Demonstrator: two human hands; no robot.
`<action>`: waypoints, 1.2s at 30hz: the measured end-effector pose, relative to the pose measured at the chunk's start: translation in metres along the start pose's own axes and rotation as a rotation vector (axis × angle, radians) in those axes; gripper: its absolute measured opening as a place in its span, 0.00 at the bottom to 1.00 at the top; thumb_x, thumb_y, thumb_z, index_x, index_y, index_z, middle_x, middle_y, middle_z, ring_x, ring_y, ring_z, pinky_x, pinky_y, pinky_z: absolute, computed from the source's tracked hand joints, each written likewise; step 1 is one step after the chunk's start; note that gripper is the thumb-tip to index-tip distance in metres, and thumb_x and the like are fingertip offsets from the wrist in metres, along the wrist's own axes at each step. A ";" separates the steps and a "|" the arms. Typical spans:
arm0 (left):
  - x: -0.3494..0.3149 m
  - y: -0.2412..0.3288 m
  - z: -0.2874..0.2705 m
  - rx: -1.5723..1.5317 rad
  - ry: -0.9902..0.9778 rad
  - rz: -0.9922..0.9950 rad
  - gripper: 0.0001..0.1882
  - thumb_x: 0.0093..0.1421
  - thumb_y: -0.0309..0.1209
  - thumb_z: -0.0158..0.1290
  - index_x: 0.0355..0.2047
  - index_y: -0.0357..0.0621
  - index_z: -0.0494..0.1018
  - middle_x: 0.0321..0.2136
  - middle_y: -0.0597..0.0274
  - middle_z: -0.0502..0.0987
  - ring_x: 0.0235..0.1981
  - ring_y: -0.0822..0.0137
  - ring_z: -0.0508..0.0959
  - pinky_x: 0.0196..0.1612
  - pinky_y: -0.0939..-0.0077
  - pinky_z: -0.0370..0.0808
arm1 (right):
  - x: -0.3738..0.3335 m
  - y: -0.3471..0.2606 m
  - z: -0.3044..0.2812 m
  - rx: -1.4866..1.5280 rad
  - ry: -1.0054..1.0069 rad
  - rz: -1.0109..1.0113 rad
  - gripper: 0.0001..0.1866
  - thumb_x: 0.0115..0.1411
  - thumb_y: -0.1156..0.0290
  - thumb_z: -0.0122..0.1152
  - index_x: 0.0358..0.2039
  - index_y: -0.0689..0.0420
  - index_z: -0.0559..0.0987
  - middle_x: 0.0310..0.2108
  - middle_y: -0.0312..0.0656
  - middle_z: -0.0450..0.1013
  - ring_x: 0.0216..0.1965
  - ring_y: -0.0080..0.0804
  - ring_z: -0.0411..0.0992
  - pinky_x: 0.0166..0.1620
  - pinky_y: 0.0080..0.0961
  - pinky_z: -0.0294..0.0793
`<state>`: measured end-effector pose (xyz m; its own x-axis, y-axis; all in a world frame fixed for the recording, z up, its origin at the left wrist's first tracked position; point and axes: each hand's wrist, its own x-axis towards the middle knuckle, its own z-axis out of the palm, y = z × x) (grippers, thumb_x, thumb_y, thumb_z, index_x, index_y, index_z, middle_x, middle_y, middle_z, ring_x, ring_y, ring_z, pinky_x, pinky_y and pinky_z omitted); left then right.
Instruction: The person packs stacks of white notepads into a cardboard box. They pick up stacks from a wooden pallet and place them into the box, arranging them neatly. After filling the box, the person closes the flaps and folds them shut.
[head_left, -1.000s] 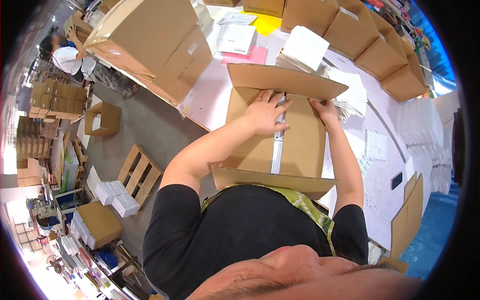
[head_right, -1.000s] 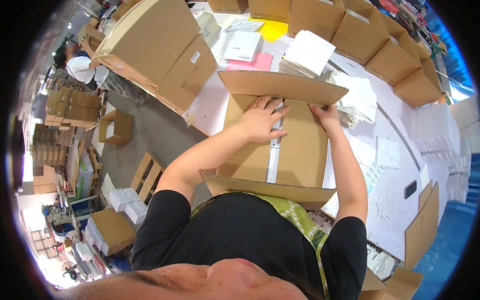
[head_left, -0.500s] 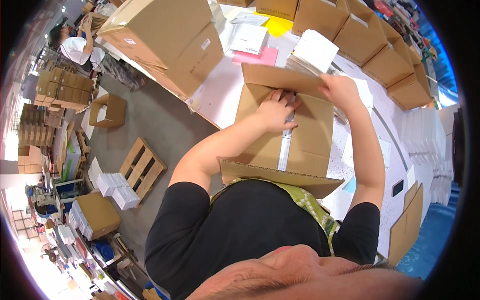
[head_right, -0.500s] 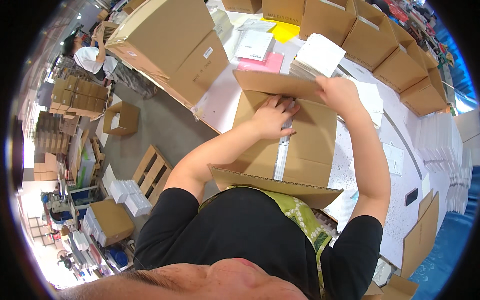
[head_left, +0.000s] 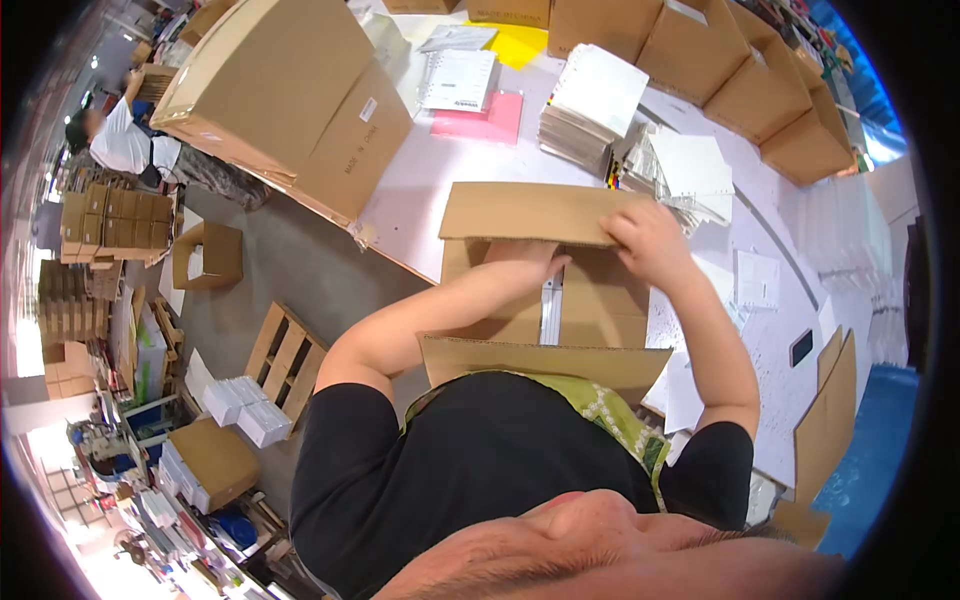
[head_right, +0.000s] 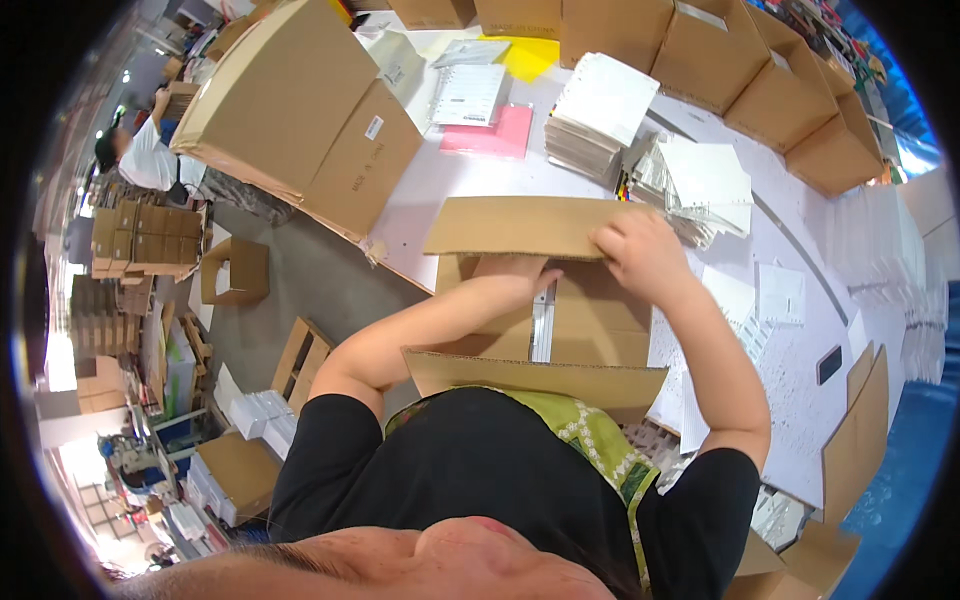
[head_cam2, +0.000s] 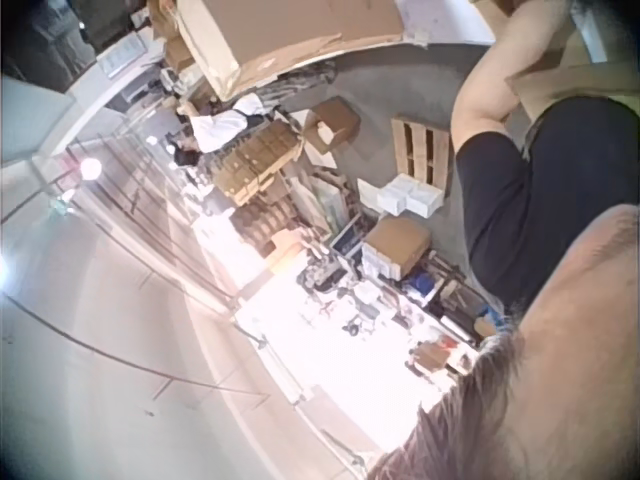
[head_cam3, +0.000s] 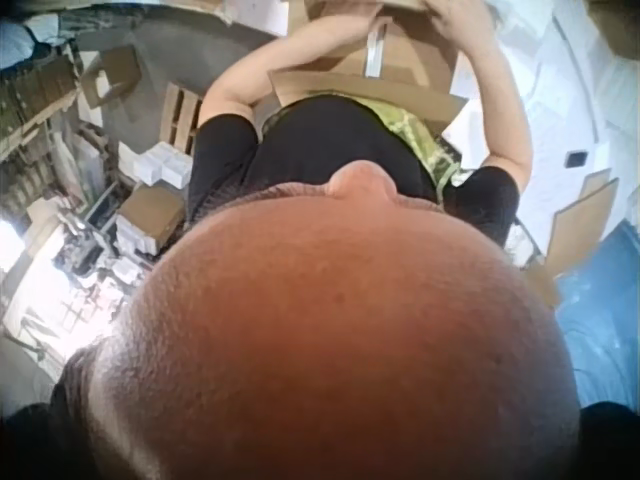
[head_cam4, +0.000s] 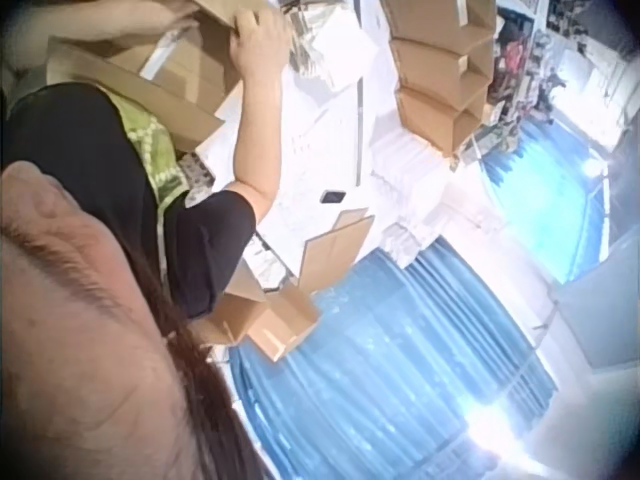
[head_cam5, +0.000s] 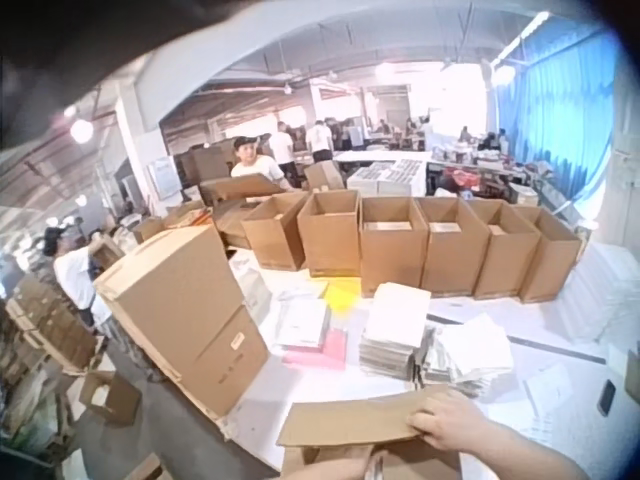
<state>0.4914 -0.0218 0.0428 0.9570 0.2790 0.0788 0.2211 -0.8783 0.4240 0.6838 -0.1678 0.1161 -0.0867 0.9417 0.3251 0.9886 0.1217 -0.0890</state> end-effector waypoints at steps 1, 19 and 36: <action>-0.011 0.007 0.004 0.050 0.049 0.080 0.29 0.60 0.47 0.55 0.58 0.47 0.67 0.56 0.51 0.70 0.56 0.49 0.71 0.56 0.56 0.69 | 0.002 0.001 -0.002 0.061 -0.082 0.080 0.18 0.47 0.73 0.65 0.41 0.50 0.78 0.38 0.39 0.75 0.39 0.41 0.75 0.40 0.36 0.73; 0.075 -0.075 -0.105 -0.465 -0.315 -0.201 0.25 0.72 0.43 0.41 0.58 0.37 0.70 0.61 0.53 0.70 0.61 0.61 0.69 0.62 0.64 0.67 | -0.036 -0.018 0.026 0.052 -0.071 -0.009 0.18 0.53 0.70 0.64 0.45 0.56 0.77 0.52 0.46 0.76 0.51 0.42 0.75 0.51 0.35 0.75; 0.133 -0.066 -0.062 -0.242 -0.931 -0.479 0.32 0.68 0.53 0.36 0.60 0.44 0.70 0.64 0.50 0.66 0.63 0.52 0.66 0.66 0.61 0.58 | 0.083 0.102 0.106 0.832 -1.085 0.750 0.35 0.68 0.38 0.34 0.60 0.51 0.75 0.63 0.44 0.67 0.60 0.40 0.67 0.61 0.39 0.65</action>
<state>0.5922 0.0968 0.0811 0.5693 0.0787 -0.8183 0.6663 -0.6272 0.4032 0.7645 -0.0443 0.0346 -0.0294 0.5875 -0.8087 0.5327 -0.6754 -0.5101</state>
